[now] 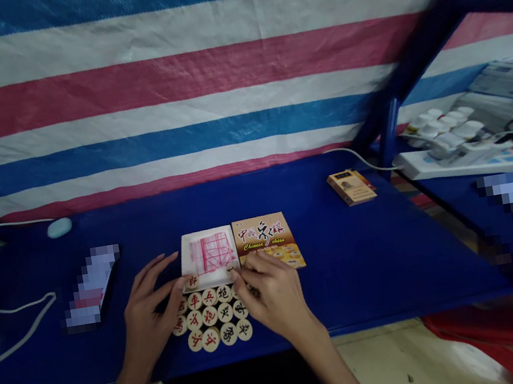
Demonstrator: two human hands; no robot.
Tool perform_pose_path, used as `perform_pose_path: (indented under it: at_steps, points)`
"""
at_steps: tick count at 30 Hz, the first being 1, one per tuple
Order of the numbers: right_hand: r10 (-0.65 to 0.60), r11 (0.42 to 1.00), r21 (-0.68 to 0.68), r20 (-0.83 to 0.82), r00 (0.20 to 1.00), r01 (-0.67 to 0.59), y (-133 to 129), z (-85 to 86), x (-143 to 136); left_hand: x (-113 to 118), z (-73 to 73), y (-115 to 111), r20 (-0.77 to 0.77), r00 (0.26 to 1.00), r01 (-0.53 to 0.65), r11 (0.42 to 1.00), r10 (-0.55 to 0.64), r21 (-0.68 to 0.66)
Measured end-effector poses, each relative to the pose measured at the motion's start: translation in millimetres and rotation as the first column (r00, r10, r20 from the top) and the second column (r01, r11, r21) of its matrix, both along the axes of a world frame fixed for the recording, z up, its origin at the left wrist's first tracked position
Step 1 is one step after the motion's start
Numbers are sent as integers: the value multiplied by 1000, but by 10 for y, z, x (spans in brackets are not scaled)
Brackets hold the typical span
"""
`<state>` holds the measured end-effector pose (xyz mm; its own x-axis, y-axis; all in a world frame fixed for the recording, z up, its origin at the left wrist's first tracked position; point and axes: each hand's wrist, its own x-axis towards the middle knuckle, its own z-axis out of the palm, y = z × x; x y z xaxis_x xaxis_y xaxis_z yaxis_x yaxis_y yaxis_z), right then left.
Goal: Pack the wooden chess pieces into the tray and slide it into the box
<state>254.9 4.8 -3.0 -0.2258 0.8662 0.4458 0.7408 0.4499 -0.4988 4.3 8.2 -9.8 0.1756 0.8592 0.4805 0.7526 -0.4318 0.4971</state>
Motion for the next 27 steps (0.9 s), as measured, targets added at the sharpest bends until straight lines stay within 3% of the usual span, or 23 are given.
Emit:
perform_pose_path:
  at_steps: [6, 10, 15, 18, 27]
  points:
    - [8, 1000, -21, -7, 1000, -8, 9, -2, 0, 5, -7, 24, -40, 998, 47, 998, -48, -32]
    - [44, 999, -22, 4, 999, -44, 161, 110, 80, -39, 112, 155, -32, 996, 80, 997, -80, -13]
    - [242, 964, -151, 142, 960, -221, 572, 290, 156, -110, 302, 491, -75, 971, 228, 973, -229, -22]
    - [384, 917, -190, 178, 906, -351, 770, 304, 148, -104, 325, 637, -89, 936, 339, 940, -342, -39]
    - [429, 883, -282, 168, 888, -374, 768, 220, 245, -125, 282, 578, -175, 890, 379, 897, -421, -226]
